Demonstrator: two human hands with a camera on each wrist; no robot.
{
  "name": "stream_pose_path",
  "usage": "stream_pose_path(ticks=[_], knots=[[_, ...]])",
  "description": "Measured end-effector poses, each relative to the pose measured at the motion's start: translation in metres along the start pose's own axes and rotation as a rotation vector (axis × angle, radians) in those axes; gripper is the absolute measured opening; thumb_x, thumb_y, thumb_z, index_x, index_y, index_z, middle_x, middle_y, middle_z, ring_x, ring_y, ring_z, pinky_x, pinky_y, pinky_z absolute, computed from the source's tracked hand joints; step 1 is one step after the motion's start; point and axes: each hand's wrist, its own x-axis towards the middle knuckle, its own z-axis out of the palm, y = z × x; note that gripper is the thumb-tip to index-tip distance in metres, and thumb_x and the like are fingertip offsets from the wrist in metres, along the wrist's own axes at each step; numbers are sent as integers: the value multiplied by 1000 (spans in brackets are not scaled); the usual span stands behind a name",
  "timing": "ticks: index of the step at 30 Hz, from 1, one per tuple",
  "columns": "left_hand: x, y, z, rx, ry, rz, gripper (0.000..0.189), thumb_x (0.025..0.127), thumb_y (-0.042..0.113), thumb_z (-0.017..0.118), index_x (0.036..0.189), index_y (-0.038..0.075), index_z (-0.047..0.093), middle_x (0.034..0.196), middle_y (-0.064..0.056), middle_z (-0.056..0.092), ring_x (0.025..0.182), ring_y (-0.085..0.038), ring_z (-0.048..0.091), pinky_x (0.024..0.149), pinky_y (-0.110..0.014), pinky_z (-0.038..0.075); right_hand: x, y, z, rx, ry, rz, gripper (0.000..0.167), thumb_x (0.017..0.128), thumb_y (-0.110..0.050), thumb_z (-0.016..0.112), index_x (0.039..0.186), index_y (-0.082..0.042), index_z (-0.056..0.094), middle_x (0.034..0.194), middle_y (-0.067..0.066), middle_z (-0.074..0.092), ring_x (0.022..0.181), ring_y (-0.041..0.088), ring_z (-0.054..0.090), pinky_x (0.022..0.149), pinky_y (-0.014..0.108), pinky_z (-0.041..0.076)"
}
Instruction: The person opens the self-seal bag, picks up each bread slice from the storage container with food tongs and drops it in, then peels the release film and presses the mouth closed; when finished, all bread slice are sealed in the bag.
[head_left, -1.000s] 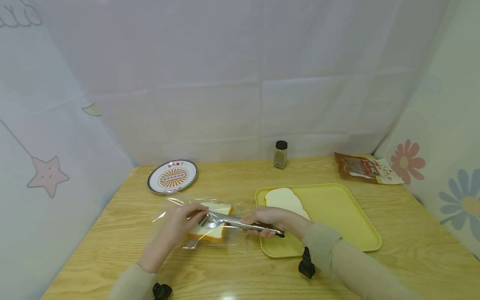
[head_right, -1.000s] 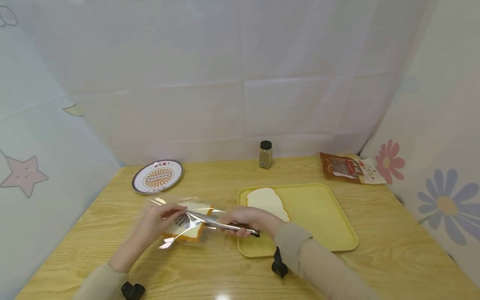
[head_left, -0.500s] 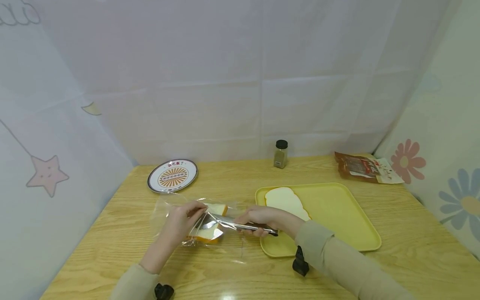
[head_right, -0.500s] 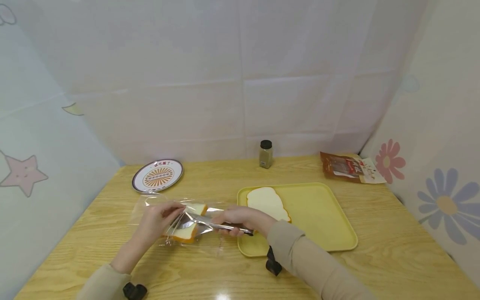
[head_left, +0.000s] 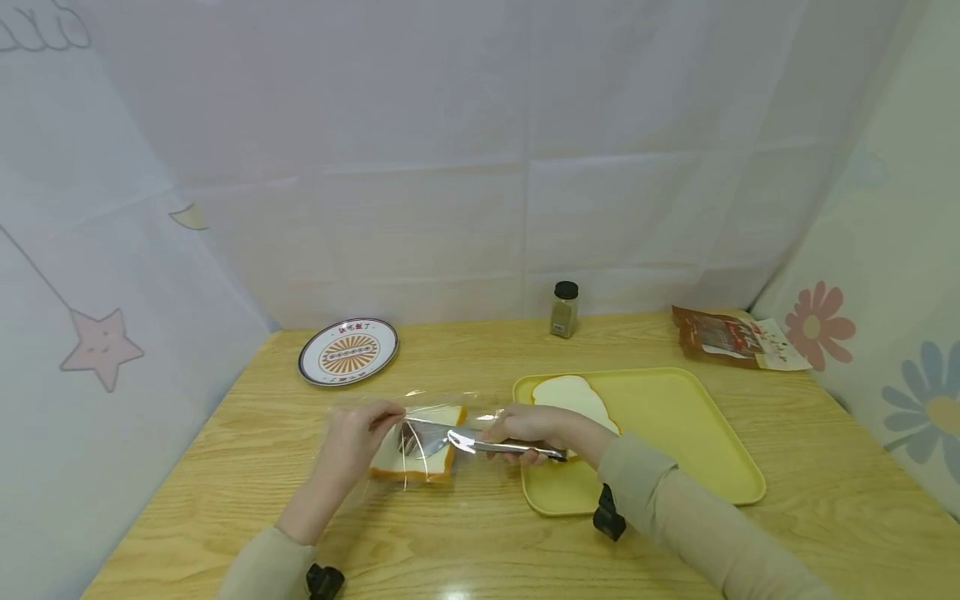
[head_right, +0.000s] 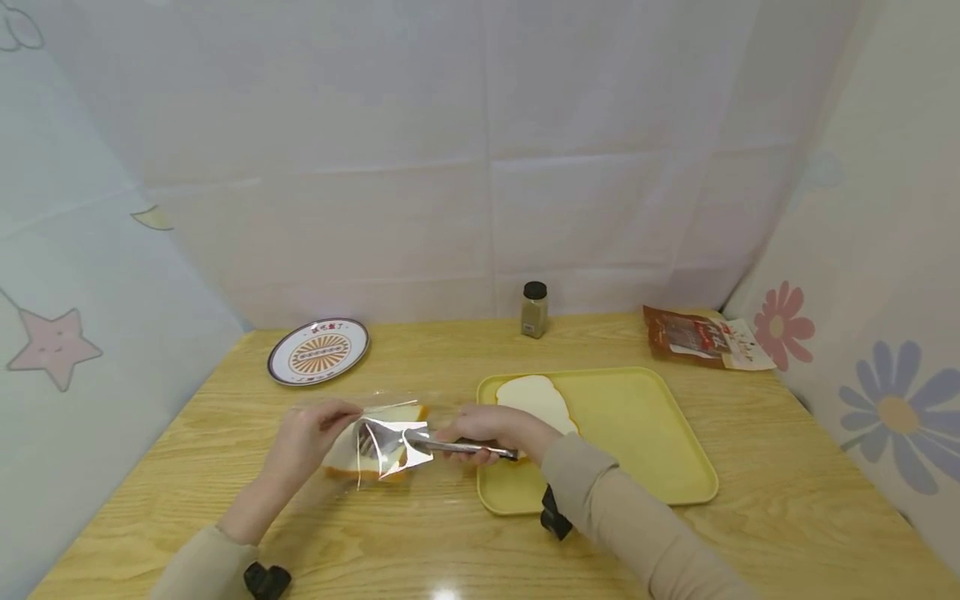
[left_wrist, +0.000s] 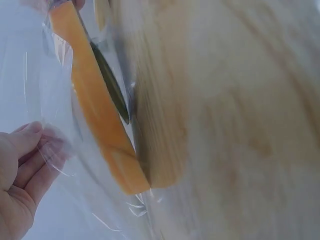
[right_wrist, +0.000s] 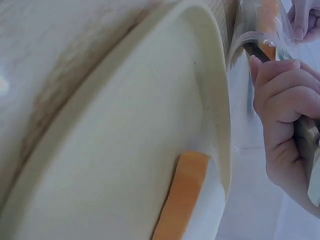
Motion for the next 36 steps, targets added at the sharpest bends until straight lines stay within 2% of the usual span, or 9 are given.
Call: stream_pose_path(ticks=[6, 7, 13, 14, 22, 29, 36], knots=[[2, -2, -3, 6, 24, 26, 10, 73, -1, 76, 80, 6, 73, 76, -5, 73, 68, -15, 70, 60, -22, 57, -7, 2, -8, -20, 21, 3, 35, 95, -31, 54, 92, 3, 62, 61, 4, 48, 39, 10, 29, 38, 21, 28], [3, -3, -3, 9, 27, 32, 11, 73, -2, 77, 80, 6, 73, 76, -5, 73, 67, -14, 70, 60, -21, 56, -9, 2, -10, -27, 28, 8, 35, 95, -32, 54, 97, 2, 63, 61, 4, 48, 40, 11, 29, 39, 22, 28], [4, -3, -6, 10, 25, 33, 13, 71, -5, 76, 78, 6, 72, 74, -3, 72, 66, -14, 69, 59, -21, 56, -19, 10, -23, -31, 23, 12, 38, 94, -35, 54, 99, 1, 65, 59, 2, 44, 42, 11, 26, 40, 22, 28], [4, -3, -6, 10, 20, 25, 14, 71, -6, 76, 78, 6, 72, 74, -3, 72, 66, -14, 69, 59, -22, 56, -20, 12, -24, -28, 20, 4, 39, 95, -34, 53, 92, 3, 64, 58, 2, 44, 41, 11, 26, 40, 22, 28], [3, -2, -7, 24, 2, -5, 12, 72, -4, 76, 79, 6, 73, 75, -6, 73, 67, -15, 70, 59, -25, 58, -30, 22, -29, -46, 57, -19, 41, 95, -34, 54, 82, 4, 60, 59, 3, 48, 37, 10, 28, 35, 22, 29], [2, 0, -3, -21, -78, -49, 9, 75, -2, 74, 81, 4, 72, 78, -6, 73, 71, -17, 70, 63, -26, 58, -34, 20, -26, -105, 99, -65, 36, 95, -27, 54, 92, 6, 66, 57, 3, 49, 36, 9, 30, 35, 21, 30], [2, 3, -1, -26, -144, -99, 7, 76, 0, 74, 82, 4, 73, 80, -5, 73, 73, -18, 70, 64, -27, 58, -30, 15, -22, -69, 102, -71, 35, 95, -22, 54, 89, 11, 61, 52, 2, 45, 36, 10, 27, 35, 21, 28]])
